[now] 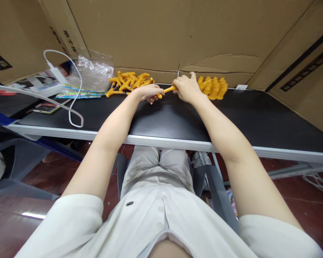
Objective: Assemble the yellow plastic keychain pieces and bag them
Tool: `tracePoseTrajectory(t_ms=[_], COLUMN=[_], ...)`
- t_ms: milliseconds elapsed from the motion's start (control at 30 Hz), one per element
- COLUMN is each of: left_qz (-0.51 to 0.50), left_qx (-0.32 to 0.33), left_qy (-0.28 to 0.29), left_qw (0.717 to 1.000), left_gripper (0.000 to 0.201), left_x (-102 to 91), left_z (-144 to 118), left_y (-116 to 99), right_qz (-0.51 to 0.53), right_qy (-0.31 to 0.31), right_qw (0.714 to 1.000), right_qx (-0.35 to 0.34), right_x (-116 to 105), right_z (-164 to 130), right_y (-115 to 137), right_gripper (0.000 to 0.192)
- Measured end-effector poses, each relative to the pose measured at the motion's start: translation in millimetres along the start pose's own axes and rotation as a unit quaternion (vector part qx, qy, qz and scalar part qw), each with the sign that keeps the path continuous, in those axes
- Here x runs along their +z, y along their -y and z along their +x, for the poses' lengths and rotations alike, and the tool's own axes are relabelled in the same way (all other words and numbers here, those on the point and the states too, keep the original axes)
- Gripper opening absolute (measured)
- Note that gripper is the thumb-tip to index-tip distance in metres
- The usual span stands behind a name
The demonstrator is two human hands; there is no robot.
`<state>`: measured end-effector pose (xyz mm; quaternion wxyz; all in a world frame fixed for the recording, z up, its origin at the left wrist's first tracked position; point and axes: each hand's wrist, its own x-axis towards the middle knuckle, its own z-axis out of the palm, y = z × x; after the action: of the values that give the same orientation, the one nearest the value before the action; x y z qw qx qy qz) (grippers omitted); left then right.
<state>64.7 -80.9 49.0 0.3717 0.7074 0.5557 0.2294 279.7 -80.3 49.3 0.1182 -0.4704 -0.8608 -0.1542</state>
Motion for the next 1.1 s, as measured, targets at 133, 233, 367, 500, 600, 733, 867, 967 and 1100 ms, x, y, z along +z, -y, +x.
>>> tracePoseTrajectory(t_ms=[133,233,367,500,600,733,867,967,1100], left_qz=[-0.024,-0.044,-0.088,-0.098,-0.086,-0.064,-0.031,-0.053,-0.111], left_qx=[-0.004,-0.024,-0.052,-0.066,-0.078,-0.086,-0.093,-0.093,-0.094], left_qy=[0.022,0.028,0.075,0.099,0.094,0.077,0.053,0.043,0.010], left_qw=[0.999,0.998,0.992,0.988,0.989,0.991,0.994,0.993,0.989], left_gripper=[0.024,0.022,0.020,0.020,0.019,0.018,0.018,0.014,0.014], left_x=[1.8,2.4,3.8,5.0,4.9,4.9,5.9,7.0,8.5], left_z=[-4,-7,-9,-9,-11,-16,-18,-14,-7], left_y=[-6,-10,-12,-12,-13,-18,-20,-17,-9], right_qz=[-0.014,-0.012,-0.006,-0.008,-0.007,0.003,0.001,0.001,0.003], right_qy=[-0.028,-0.041,-0.055,-0.056,-0.052,-0.055,-0.073,-0.079,-0.089], right_qw=[0.999,0.999,0.998,0.998,0.998,0.997,0.993,0.988,0.980], right_qx=[0.005,0.017,0.028,0.025,0.035,0.057,0.096,0.129,0.176], right_x=[-7,-8,-6,-2,1,6,6,5,8], right_z=[-2,-3,-3,-2,0,2,2,2,4], right_y=[3,4,0,-8,-12,-19,-24,-27,-41], right_gripper=[0.046,0.050,0.053,0.050,0.048,0.043,0.036,0.034,0.039])
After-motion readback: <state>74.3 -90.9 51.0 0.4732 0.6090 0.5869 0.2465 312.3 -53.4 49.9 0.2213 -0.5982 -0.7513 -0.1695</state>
